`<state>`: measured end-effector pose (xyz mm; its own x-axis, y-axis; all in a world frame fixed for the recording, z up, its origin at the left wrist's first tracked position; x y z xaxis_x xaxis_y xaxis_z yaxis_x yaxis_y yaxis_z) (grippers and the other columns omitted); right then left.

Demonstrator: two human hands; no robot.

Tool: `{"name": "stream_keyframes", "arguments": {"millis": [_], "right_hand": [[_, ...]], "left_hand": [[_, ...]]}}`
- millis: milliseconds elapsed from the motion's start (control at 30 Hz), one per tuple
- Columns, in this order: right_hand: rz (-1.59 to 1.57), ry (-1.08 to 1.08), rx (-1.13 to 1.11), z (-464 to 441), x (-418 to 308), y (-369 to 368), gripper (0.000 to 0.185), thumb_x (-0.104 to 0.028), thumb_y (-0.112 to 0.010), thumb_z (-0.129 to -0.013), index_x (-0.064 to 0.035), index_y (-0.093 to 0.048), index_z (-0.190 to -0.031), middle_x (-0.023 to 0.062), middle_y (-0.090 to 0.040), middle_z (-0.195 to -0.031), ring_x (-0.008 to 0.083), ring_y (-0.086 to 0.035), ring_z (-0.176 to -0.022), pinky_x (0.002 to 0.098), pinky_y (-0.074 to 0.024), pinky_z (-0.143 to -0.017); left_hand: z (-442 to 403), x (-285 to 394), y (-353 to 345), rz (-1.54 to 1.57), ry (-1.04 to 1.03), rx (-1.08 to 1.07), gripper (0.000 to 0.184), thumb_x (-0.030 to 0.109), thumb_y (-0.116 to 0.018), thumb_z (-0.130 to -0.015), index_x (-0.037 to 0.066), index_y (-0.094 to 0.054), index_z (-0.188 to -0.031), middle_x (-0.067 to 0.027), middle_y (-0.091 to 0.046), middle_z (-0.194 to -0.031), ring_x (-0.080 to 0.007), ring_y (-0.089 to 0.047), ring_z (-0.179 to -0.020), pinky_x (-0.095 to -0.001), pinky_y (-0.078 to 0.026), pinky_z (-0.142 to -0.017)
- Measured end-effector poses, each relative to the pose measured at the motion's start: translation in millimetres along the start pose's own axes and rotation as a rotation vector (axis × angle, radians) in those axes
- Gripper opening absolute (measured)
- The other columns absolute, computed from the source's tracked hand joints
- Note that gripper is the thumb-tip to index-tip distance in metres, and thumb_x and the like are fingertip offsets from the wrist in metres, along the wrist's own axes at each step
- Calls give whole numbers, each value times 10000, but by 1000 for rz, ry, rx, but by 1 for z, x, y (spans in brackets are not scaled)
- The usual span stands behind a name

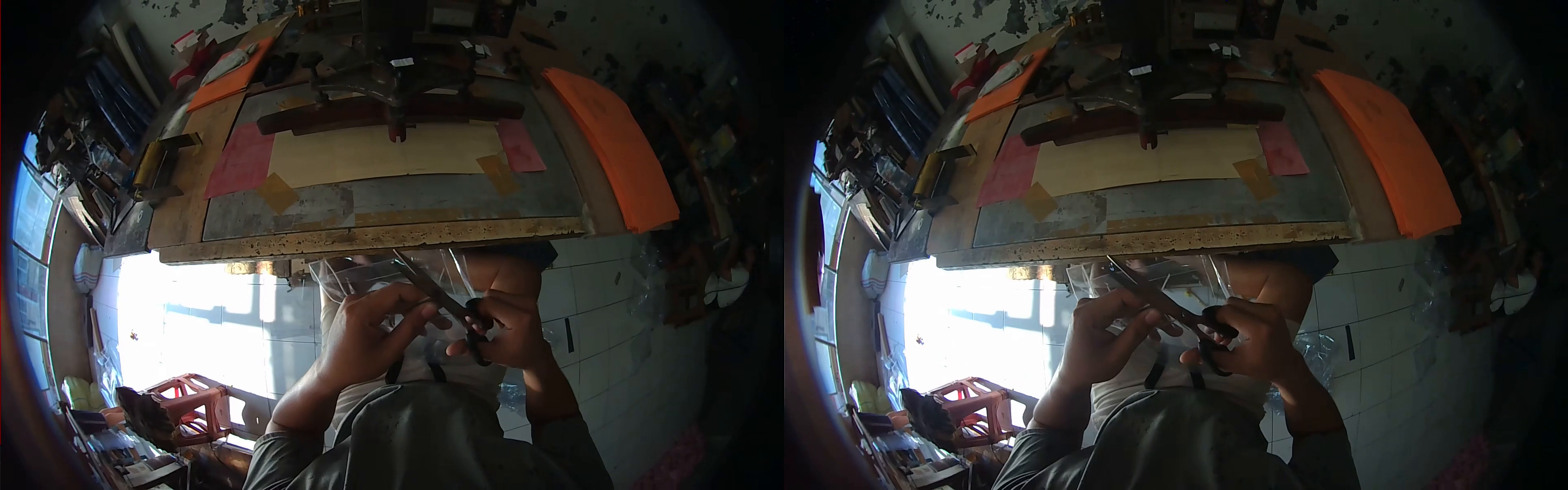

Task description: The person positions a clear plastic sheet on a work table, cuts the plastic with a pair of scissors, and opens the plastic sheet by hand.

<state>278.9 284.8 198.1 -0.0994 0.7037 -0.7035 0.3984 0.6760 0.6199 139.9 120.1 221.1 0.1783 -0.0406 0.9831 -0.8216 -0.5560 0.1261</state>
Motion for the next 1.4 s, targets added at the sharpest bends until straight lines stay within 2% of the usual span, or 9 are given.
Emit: {"name": "stream_keyframes", "arguments": {"millis": [100,200,233,533,600,800,900,1000,1400], "right_hand": [[-65,-10,-41,5,11,1,415,-248,-953,-707,-28,-687,-937,28,-643,-757,112,-637,-657,274,-477,-557],[-389,-84,40,5,23,0,426,-210,-954,-705,-21,-689,-980,28,-681,-823,108,-660,-756,283,-485,-612],[-483,-94,48,3,18,2,413,-163,-942,-726,-17,-688,-1017,34,-713,-901,115,-671,-832,291,-509,-706],[-616,-374,78,13,26,-7,238,-44,-841,-805,-8,-698,-991,28,-710,-883,94,-669,-812,259,-514,-765],[-632,-393,105,10,22,-6,202,-44,-833,-811,-10,-701,-960,23,-704,-856,83,-659,-788,250,-505,-743],[-566,-347,138,4,18,-1,186,-61,-841,-802,-6,-704,-915,19,-695,-824,73,-640,-749,242,-492,-712],[-533,-289,159,1,15,0,202,-65,-852,-794,3,-705,-914,24,-695,-827,80,-642,-748,245,-495,-712],[-583,-296,185,-3,7,2,210,-61,-865,-782,7,-704,-899,33,-695,-832,89,-656,-777,251,-511,-736],[-692,-258,311,-1,18,18,272,-70,-903,-746,20,-718,-924,41,-691,-811,111,-691,-736,273,-560,-693]], "left_hand": [[-3,2,-4,22,34,9,155,106,-660,-1004,-34,-680,-1069,-96,-774,-903,-139,-739,-816,-267,-572,-722],[-6,0,-2,48,74,28,177,123,-647,-1017,-40,-675,-1078,-96,-775,-909,-126,-728,-817,-264,-580,-724],[-8,-1,-2,49,71,36,184,128,-644,-1020,-43,-673,-1081,-98,-775,-914,-125,-725,-816,-267,-581,-724],[-18,-6,3,211,21,103,211,138,-600,-1044,-62,-632,-1103,-150,-765,-946,-172,-732,-846,-300,-580,-712],[-21,-6,5,196,6,86,194,137,-585,-1047,-44,-636,-1094,-174,-754,-944,-229,-753,-892,-326,-589,-703],[-26,3,10,66,-69,44,194,143,-607,-1032,-31,-665,-1096,-150,-764,-942,-200,-738,-848,-333,-584,-714],[-32,10,12,-235,-89,-32,186,145,-645,-1007,-19,-713,-1065,-118,-773,-931,-175,-734,-842,-321,-583,-717],[-35,10,13,-25,49,-54,172,142,-672,-988,-6,-745,-1036,-96,-776,-914,-158,-733,-832,-311,-578,-711],[-32,8,13,20,29,-70,182,83,-654,-1001,-49,-680,-1123,-123,-748,-1006,-185,-748,-954,-291,-580,-747]]}}
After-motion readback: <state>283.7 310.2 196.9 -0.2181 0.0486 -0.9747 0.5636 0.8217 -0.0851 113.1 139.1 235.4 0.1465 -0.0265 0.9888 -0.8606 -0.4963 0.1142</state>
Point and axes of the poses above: each hand's wrist, its own z-axis away from the middle knuckle, its own y-axis out of the back of the hand, x = y × z, the point moved 4 cm from there along -z, towards the middle knuckle
